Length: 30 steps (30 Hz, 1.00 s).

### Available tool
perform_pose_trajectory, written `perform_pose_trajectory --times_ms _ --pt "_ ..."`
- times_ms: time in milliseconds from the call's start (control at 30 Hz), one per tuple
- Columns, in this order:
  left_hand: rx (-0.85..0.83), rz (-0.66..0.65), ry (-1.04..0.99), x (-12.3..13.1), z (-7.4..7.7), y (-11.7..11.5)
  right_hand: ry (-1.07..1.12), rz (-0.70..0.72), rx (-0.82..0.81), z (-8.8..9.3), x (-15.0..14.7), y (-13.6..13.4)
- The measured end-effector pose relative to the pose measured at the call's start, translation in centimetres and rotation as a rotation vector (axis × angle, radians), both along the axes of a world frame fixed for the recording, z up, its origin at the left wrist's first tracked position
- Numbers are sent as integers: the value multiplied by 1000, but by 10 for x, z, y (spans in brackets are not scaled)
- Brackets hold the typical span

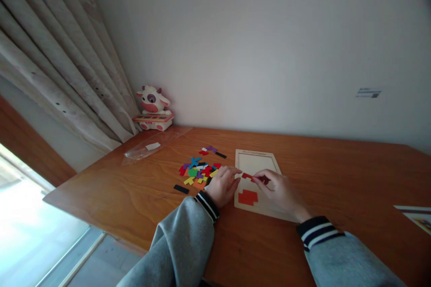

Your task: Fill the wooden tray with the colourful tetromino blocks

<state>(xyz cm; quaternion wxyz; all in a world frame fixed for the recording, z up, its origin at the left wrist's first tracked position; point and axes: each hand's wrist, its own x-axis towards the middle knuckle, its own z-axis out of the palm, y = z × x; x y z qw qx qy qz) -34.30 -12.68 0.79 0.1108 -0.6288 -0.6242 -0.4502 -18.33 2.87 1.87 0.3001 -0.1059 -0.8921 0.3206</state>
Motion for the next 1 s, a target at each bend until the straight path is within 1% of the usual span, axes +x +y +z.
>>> perform_pose_trajectory --times_ms 67,100,200,267,300,367,533,633,700,833,900,967,1000 --pt "-70 -59 118 -2 0 7 3 -18 -57 -8 4 15" --pt "-108 -95 180 -3 0 11 18 -31 -115 -13 7 21" --pt "-195 -163 302 -3 0 21 128 -115 -369 -25 13 33" --pt "-232 -196 310 -1 0 24 190 -145 -518 -29 17 35" --pt "-248 -211 300 0 0 24 201 -144 -567 -30 19 35" --pt "-273 -238 272 1 1 22 179 -124 -616 -31 21 33" --pt "-303 -346 255 3 1 17 113 -105 -611 -33 23 29" --pt "-316 -372 252 3 -1 16 94 -127 -621 -33 22 26" --pt "-328 -359 254 3 -2 16 67 -143 -585 -33 22 24" --pt "-335 -328 269 3 -5 14 67 -158 -457 -34 21 23" --pt "-323 -322 281 4 -5 14 70 -166 -441 -35 21 23" --pt "-305 -273 301 5 -3 15 65 -170 -454 -37 21 23" --pt "-292 -216 307 5 -2 15 63 -176 -462 -38 21 23"
